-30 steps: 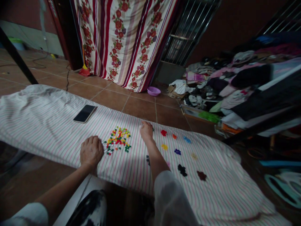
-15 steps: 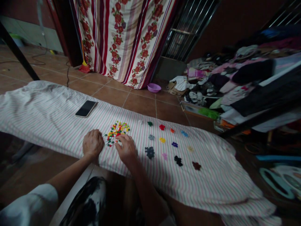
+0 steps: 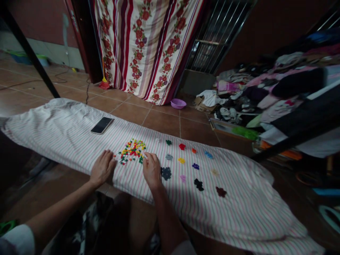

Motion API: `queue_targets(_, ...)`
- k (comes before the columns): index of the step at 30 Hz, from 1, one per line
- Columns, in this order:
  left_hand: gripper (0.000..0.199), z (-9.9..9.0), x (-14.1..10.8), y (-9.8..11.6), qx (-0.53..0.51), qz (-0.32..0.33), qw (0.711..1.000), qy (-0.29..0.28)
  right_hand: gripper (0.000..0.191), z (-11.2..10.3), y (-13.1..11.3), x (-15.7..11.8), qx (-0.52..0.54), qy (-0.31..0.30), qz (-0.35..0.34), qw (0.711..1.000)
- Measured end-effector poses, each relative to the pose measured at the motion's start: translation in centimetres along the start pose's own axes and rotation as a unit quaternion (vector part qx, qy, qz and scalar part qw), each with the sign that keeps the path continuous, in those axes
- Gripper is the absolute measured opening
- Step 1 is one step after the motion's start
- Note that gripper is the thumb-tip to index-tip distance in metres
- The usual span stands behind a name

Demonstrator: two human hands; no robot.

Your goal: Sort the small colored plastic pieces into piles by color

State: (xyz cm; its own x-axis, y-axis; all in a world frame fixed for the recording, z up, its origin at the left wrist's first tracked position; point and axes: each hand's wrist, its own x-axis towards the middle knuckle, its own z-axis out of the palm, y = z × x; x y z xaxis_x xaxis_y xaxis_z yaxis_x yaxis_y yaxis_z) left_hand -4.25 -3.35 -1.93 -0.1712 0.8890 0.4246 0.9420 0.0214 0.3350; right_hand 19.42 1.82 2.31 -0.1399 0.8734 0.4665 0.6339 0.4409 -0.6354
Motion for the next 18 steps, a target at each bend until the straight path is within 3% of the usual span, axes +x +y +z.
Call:
queue_targets(3,0.071,0.0,-1.6,0.6,0.059,0.028,0.998,-0.020,0.031,-0.1,0.1,-0.3,0.007,-0.009,0.000,1.000)
queue_targets(7,0.087,-0.1,-1.8,1.2,0.101,0.037,0.993,-0.041,0.031,0.1,0.1,-1.0,-0.008,-0.022,0.001,1.000)
queue_targets(12,0.085,0.2,-0.5,1.3,0.101,0.064,0.992,-0.049,0.033,0.7,0.4,-1.5,-0.023,-0.052,-0.007,0.998)
queue_targets(18,0.084,1.3,1.2,2.3,0.087,0.075,0.991,-0.067,0.035,1.7,1.4,-1.7,-0.033,-0.037,-0.015,0.999)
